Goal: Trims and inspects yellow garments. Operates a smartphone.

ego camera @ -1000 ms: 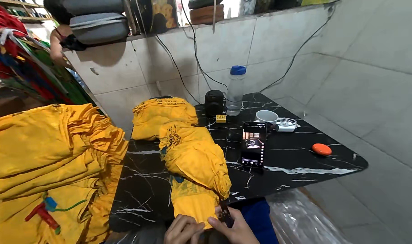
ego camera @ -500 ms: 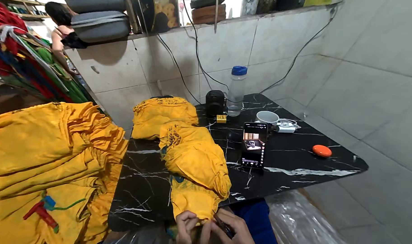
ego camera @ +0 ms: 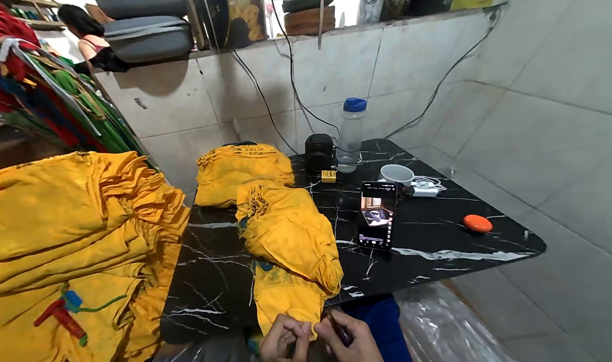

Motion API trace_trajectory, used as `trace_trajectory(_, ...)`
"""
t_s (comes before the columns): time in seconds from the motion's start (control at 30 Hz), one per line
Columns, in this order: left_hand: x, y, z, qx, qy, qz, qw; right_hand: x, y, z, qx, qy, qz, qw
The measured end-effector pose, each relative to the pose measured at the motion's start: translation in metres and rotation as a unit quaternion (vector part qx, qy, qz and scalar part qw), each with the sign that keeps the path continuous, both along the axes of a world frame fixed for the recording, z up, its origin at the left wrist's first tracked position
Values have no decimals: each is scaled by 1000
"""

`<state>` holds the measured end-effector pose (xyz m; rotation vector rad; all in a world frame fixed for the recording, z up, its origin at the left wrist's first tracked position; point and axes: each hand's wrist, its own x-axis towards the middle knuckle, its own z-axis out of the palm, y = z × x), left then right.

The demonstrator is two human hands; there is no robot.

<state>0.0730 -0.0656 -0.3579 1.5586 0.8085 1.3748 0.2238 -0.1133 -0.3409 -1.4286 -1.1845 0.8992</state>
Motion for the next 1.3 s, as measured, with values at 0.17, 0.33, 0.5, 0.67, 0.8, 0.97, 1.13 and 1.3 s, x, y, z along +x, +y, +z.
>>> trace_trajectory(0.17,0,0,5,-24,-17,-7,1000,2,3,0,10,-36,46,998)
trace_trajectory(0.33,1,-1,7,-7,-2,-20,1000,0,4,1,0,-47,6,999)
trace_trajectory(0.5,2,3,-3,21,-45,-27,998,0,1,8,22,-60,-6,998)
trace_trajectory(0.67,0,1,8,38,33,-50,997,3,-1,14,22,-106,-1,994)
trace_trajectory(0.8,-2,9,3,103,60,-83,989,0,-6,18,38,-190,-15,981)
trace_trajectory(0.97,-4,15,-2,156,139,-83,974,1,-7,21,19,-223,-22,974)
trace_trajectory(1.13,-5,17,-3,174,130,-63,974,0,-15,30,57,-196,57,977)
trace_trajectory(1.3,-6,19,-8,106,60,-15,992,6,-14,27,40,-170,61,983)
